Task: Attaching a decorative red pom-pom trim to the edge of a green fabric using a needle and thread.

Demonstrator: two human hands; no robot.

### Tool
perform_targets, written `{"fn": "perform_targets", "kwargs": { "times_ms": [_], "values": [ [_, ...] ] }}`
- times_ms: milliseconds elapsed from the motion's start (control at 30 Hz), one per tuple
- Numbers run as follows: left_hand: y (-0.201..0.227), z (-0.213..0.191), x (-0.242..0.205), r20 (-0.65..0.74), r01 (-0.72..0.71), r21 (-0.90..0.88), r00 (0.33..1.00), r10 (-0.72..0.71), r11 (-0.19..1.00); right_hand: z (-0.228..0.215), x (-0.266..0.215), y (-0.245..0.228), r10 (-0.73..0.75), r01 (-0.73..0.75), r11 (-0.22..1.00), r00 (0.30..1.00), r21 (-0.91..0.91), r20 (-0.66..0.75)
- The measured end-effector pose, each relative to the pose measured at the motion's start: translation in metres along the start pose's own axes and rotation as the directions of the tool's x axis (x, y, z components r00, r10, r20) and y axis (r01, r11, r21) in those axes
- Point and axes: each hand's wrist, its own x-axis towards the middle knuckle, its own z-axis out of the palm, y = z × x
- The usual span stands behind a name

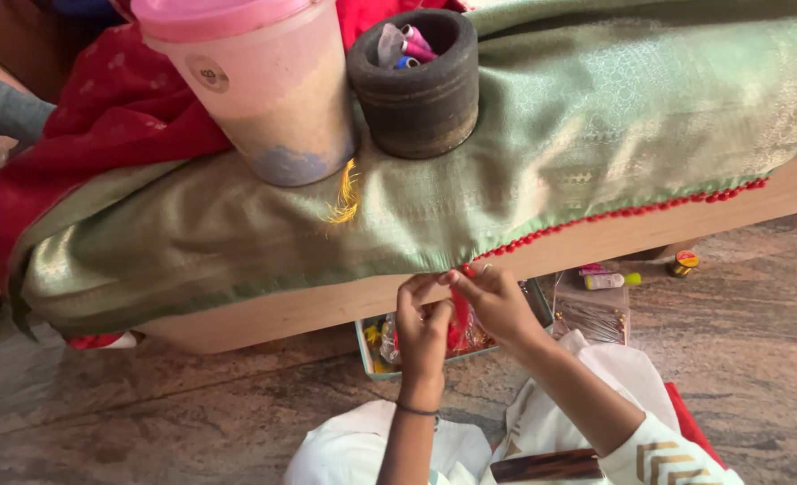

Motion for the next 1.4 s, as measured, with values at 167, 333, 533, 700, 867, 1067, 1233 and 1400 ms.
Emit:
{"fn": "perform_targets", "kwargs": {
  "times_ms": [167, 333, 533, 700, 867, 1067, 1233, 1400],
  "values": [
    [-0.02, -0.019, 0.024, 0.134, 0.232, -0.036, 0.965, -0.225, 0.972, -0.005, -0.001, 0.031, -0.082, 0.074, 0.993, 0.993, 0.091, 0.08],
    [-0.023, -0.012, 0.033, 0.123, 0.277, -0.098, 0.956, -0.265, 0.956, -0.008, -0.001, 0.044, -0.065, 0.064, 0.996, 0.998, 0.059, 0.013],
    [-0.025, -0.01, 0.038, 0.116, 0.343, -0.008, 0.933, -0.34, 0.939, -0.006, -0.004, 0.027, -0.039, 0.009, 0.971, 0.992, 0.238, 0.122],
    [-0.019, -0.009, 0.037, 0.251, 0.373, -0.092, 0.906, -0.341, 0.923, -0.015, -0.009, 0.028, 0.029, -0.088, 0.947, 0.981, 0.309, 0.189],
    [-0.01, -0.006, 0.036, 0.192, 0.351, -0.066, 0.923, -0.333, 0.934, -0.027, -0.007, 0.025, 0.061, -0.046, 0.996, 0.973, -0.074, 0.221],
    [-0.064, -0.049, 0.051, 0.271, 0.267, -0.165, 0.938, -0.216, 0.95, -0.092, -0.048, 0.147, -0.184, 0.494, 0.481, 0.865, -0.725, 0.467],
    [-0.018, -0.027, 0.052, 0.225, 0.346, -0.05, 0.918, -0.328, 0.937, -0.11, -0.132, 0.168, 0.561, 0.34, 0.175, 0.737, -0.924, 0.377],
    [-0.029, -0.031, 0.058, 0.226, 0.351, -0.029, 0.914, -0.336, 0.936, -0.109, -0.14, 0.168, 0.595, 0.425, 0.267, 0.634, -0.865, 0.494]
  ]
}}
